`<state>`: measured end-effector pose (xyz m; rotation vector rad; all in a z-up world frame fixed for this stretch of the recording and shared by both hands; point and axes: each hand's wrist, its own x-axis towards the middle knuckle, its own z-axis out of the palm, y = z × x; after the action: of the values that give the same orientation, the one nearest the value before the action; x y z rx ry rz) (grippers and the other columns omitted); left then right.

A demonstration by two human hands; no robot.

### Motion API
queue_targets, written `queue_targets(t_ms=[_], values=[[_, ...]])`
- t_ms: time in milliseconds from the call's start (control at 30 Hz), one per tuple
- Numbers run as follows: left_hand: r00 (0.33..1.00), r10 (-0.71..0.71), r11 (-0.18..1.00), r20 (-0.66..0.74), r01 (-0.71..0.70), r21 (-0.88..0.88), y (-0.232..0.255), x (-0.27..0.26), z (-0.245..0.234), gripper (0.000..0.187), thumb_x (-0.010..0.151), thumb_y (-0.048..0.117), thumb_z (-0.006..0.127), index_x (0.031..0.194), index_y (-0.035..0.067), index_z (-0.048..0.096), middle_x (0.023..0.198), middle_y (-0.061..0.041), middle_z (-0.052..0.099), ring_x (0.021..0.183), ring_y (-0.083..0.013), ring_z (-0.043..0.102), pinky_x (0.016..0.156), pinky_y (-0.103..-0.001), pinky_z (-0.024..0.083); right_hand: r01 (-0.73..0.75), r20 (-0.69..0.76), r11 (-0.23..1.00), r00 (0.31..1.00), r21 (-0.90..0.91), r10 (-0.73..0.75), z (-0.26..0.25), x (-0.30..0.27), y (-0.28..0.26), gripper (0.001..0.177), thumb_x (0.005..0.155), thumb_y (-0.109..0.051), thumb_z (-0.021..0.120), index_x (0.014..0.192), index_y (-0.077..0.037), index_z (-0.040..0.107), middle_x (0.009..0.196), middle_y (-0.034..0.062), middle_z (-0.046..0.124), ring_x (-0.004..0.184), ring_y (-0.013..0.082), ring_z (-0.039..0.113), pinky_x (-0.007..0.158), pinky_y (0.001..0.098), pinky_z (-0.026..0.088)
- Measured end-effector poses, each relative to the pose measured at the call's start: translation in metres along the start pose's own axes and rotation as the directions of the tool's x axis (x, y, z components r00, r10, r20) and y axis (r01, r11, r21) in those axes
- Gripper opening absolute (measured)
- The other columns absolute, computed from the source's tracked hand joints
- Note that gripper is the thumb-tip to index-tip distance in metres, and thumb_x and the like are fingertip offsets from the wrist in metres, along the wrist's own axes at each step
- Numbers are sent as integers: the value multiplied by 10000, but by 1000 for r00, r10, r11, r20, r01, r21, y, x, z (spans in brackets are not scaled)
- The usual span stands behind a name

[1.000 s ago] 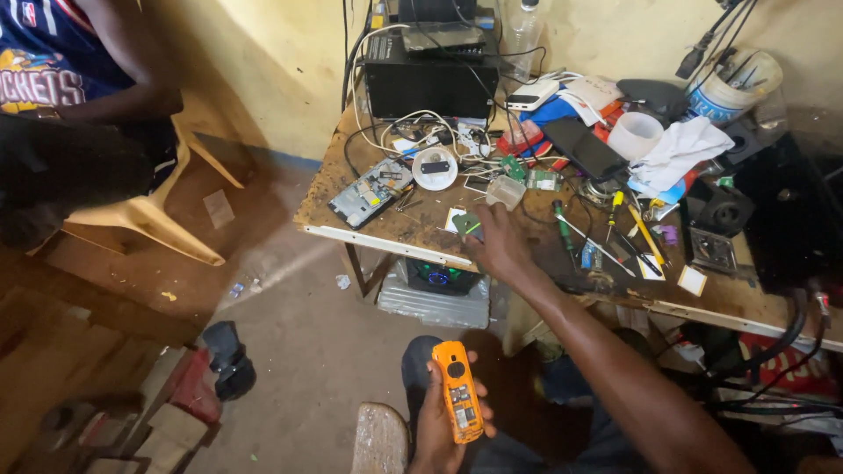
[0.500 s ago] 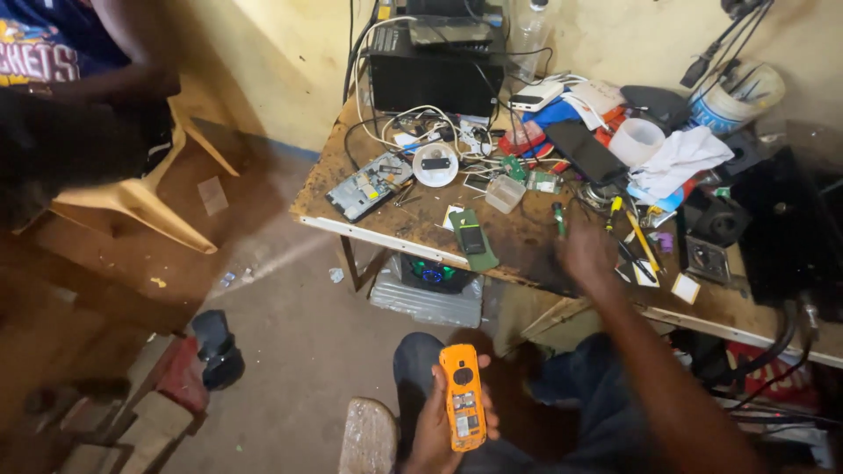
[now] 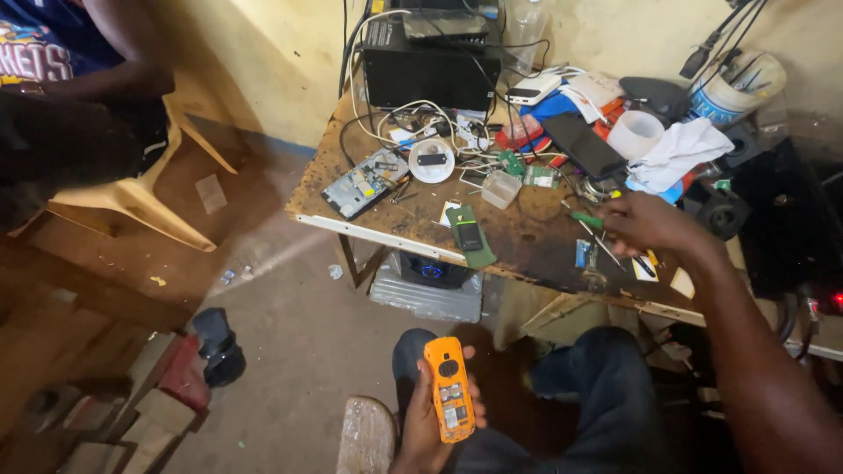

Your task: Repairing a mobile phone by testing its circuit board with a multimeter and using a screwdriver for adjustments.

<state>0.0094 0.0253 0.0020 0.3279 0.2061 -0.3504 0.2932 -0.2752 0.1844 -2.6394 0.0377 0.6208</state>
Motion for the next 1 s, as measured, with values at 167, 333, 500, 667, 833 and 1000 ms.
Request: queue_targets(t_ms=[167, 333, 500, 667, 833, 1000], values=[[1000, 27, 999, -16, -26, 33, -3, 11, -7, 897, 963, 690, 409, 1542, 14, 524, 883, -165, 684, 671, -268, 721, 584, -405, 634, 350, 9, 913, 933, 209, -360, 62, 22, 6, 298, 1045, -342, 596, 1241, -129, 668, 1049, 86, 756, 869, 215, 724, 756, 337, 536], [998, 0, 999, -68, 2, 35, -4, 20, -13, 918, 937, 730, 440, 1564, 64, 517, 898, -147, 698, 692, -262, 721, 612, -407, 626, 612, -96, 790, 785, -30, -612, 107, 23, -78, 314, 916, -263, 786, 1212, -190, 709, 1239, 48, 727, 1122, 247, 668, 889, 407, 500], [994, 48, 996, -96, -40, 80, 3, 41, 10, 848, 947, 743, 458, 1426, 58, 602, 883, -138, 694, 675, -272, 700, 603, -403, 605, 635, 86, 757, 772, -155, -630, 128, 84, -84, 404, 901, -240, 801, 1251, -167, 614, 1251, 117, 684, 1083, 346, 662, 813, 461, 487], [993, 90, 984, -78, -77, 161, 30, 92, 23, 863, 947, 749, 472, 1449, 56, 585, 879, -146, 695, 659, -267, 695, 568, -410, 612, 650, -165, 749, 731, -130, -663, 113, 60, -72, 348, 868, -244, 831, 1148, -150, 646, 1196, 70, 691, 1003, 313, 688, 758, 470, 492], [991, 76, 997, -111, -73, 32, 36, 114, 1, 803, 955, 747, 518, 1414, 96, 619, 884, -135, 694, 687, -271, 678, 612, -409, 568, 492, -373, 855, 771, -166, -516, 108, 51, 23, 447, 841, -285, 841, 1199, -72, 679, 1267, 167, 691, 1147, 401, 672, 848, 511, 517], [977, 102, 989, -185, -80, 123, 38, 106, 4, 862, 954, 751, 468, 1450, 61, 614, 847, -141, 694, 625, -269, 666, 550, -406, 565, 527, -635, 823, 565, -212, -526, 125, 45, 73, 310, 906, -117, 777, 1212, -112, 728, 1286, 89, 747, 1206, 280, 712, 1012, 367, 515]])
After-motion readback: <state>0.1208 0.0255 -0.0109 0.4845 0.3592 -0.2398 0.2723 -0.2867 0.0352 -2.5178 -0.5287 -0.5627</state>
